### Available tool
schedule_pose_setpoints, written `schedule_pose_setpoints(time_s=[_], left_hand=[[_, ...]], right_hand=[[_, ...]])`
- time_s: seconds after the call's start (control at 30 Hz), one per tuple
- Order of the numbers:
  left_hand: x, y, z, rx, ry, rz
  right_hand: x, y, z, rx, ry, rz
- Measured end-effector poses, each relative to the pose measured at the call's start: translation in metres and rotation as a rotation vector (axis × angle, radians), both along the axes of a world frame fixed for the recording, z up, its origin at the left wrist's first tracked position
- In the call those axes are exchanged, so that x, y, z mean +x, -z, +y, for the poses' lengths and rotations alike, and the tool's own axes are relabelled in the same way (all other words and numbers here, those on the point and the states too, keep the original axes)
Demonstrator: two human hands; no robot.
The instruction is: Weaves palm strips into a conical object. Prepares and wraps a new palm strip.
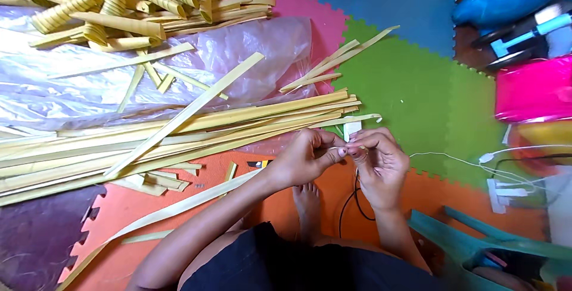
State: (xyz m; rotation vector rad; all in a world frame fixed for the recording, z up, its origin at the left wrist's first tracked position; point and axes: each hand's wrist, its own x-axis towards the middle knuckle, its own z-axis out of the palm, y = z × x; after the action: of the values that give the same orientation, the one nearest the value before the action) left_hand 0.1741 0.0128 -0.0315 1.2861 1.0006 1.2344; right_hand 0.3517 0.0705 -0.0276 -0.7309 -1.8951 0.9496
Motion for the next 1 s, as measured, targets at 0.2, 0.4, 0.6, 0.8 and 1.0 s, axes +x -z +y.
schedule_pose_setpoints(time_s=[0.2,0.4,0.6,0.8,1.0], left_hand=[[0.006,-0.011,0.0,0.554,-0.303,0.731],[0.012,0.001,0.004,0.474,-0.346,0.73],[0.005,-0.007,0.007,0.0,-0.208,0.187],[0.013,-0.006,0.004,-0.046,-0.228,0.102],[0.004,-0.012,0.002,-0.277,0.034,-0.23]], right_hand=[[-0.005,0.002,-0.001,-0.096,0.113,0.093],[-0.004,-0.007,-0.003,-0.189,0.112,0.04],[-0.004,-0.004,-0.002,-0.139,0.128,0.047],[-0.007,-0.001,-0.006,-0.23,0.116,0.134],[0.002,0.01,-0.009,0.399,0.243,-0.065]])
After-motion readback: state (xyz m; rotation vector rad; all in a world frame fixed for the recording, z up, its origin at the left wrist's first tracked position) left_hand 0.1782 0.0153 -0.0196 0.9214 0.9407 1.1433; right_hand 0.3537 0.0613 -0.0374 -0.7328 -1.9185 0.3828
